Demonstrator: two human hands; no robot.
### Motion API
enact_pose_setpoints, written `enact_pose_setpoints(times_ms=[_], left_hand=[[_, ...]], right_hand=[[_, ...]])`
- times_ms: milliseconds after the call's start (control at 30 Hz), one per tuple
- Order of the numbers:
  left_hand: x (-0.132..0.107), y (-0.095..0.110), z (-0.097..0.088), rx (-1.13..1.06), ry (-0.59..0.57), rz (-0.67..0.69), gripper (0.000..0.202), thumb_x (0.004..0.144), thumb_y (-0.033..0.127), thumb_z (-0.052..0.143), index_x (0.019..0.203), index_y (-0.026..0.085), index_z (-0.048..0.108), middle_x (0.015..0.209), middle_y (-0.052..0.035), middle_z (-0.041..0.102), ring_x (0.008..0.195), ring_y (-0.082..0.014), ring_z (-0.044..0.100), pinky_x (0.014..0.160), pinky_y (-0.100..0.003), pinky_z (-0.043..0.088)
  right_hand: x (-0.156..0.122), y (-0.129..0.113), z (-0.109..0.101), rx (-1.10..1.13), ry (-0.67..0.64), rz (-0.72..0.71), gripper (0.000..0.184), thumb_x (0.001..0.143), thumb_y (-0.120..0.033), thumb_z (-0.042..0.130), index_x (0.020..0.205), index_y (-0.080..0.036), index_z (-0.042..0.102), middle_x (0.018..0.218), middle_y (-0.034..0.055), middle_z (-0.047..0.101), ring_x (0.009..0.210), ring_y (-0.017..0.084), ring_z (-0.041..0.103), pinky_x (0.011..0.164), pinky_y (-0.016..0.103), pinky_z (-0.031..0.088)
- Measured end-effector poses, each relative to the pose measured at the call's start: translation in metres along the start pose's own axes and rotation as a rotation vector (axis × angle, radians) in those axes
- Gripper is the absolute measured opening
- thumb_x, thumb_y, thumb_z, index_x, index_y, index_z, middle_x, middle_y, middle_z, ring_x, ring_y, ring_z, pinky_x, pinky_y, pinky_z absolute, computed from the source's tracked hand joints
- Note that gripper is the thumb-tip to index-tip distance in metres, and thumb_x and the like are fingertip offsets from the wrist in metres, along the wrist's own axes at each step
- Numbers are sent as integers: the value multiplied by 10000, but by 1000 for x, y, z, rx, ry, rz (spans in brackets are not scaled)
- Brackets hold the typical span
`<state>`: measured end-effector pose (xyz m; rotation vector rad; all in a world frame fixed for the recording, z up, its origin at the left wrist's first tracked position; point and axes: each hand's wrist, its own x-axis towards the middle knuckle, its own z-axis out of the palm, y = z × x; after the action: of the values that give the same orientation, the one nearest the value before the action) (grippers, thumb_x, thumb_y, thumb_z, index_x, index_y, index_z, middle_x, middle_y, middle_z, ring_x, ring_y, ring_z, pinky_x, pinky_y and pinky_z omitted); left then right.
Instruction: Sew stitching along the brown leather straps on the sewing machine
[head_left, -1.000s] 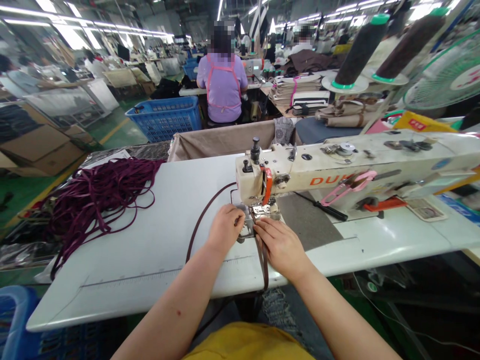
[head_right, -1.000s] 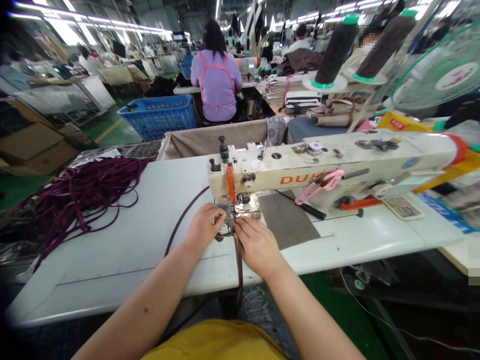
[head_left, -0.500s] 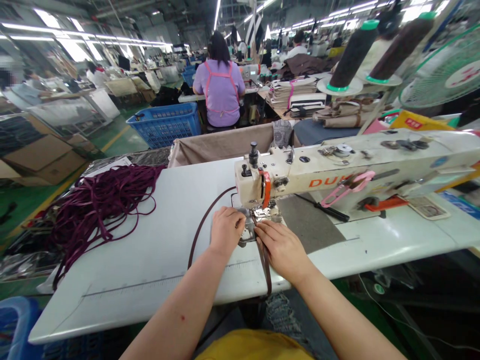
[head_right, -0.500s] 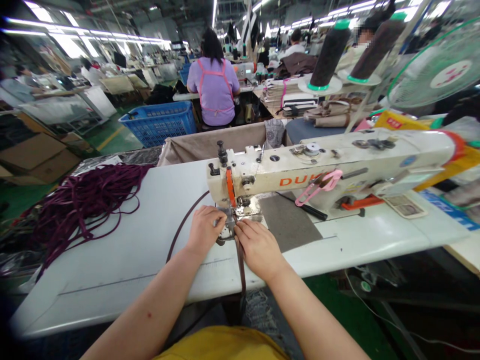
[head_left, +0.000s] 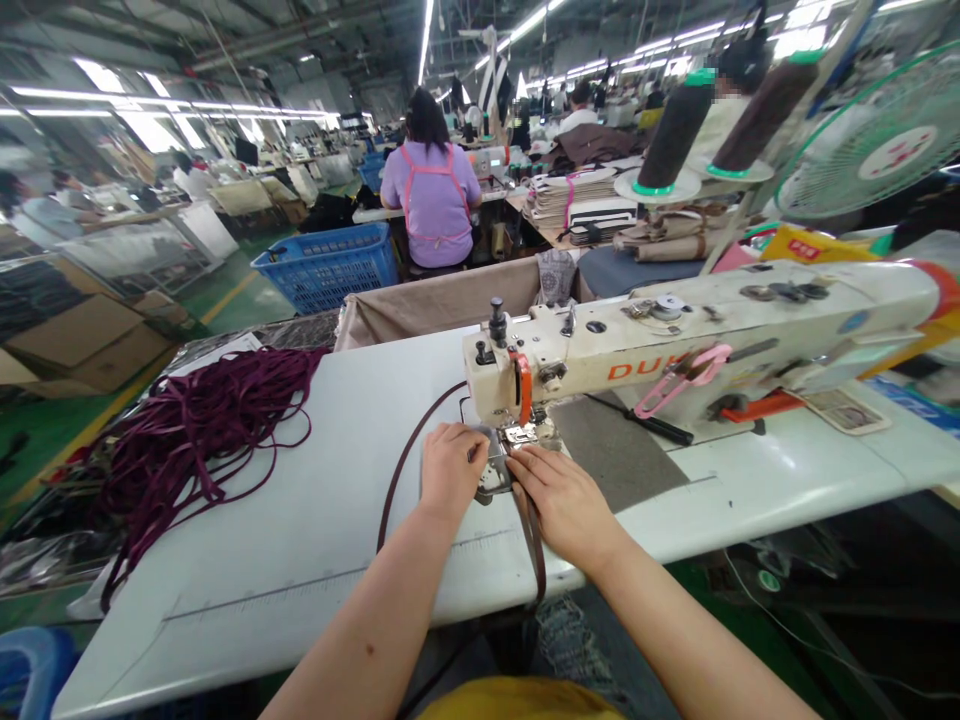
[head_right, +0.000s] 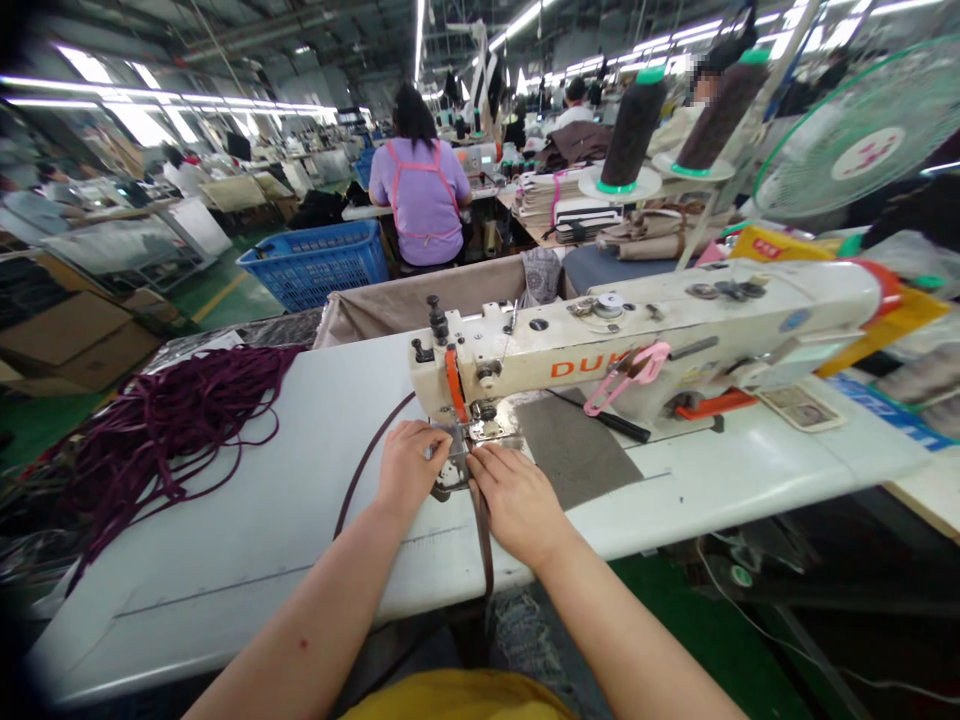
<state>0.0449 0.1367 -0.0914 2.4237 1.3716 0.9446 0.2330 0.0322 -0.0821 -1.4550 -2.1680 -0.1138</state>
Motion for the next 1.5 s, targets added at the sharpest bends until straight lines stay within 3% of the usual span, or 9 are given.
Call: enact_pose_setpoints(times_ms=[667,900,1167,1367,1500], left_hand=[[0,-5,3,-91,90,-80,105,889,168,688,840,228,759,859,-52,706,882,-254,609,896,-408,457],[0,-4,1,-164,175,-138,87,880,174,653,837,227,708,873,-46,619,871,-236,608,836,-381,493],[0,-2,-2,-261,233,-175,100,842,127,634,849,218,673,1002,-61,600,907,-207,622,748,-330,577],[0,-5,-3,-397,298,-223,61,861,154,613,834,205,632,1175,-107,593,1043,-219,648,781,-335,620],[-1,-10,-4,-570,275,-311,60,860,211,617,801,201,617,1258,-119,596,1128,-248,674,893,-401,603]], right_hand=[[-2,0,-4,61,34,-65,295,1037,-199,551,1277,-165,719,1312,109,714,1284,260,624,1090,447,543],[-2,-1,-9,91,90,-100,220,1047,-225,565,1163,-163,742,1168,101,758,1142,240,683,1018,428,561],[-1,-2,-8,84,55,-71,246,1062,-264,553,1201,-171,734,1214,105,749,1172,247,678,1037,436,564],[-1,-2,-8,70,50,-55,274,1055,-234,535,1235,-161,728,1256,104,738,1207,251,670,1063,446,559],[-1,-3,-9,71,40,-49,279,1058,-262,545,1235,-159,734,1264,112,736,1214,257,670,1065,449,560]])
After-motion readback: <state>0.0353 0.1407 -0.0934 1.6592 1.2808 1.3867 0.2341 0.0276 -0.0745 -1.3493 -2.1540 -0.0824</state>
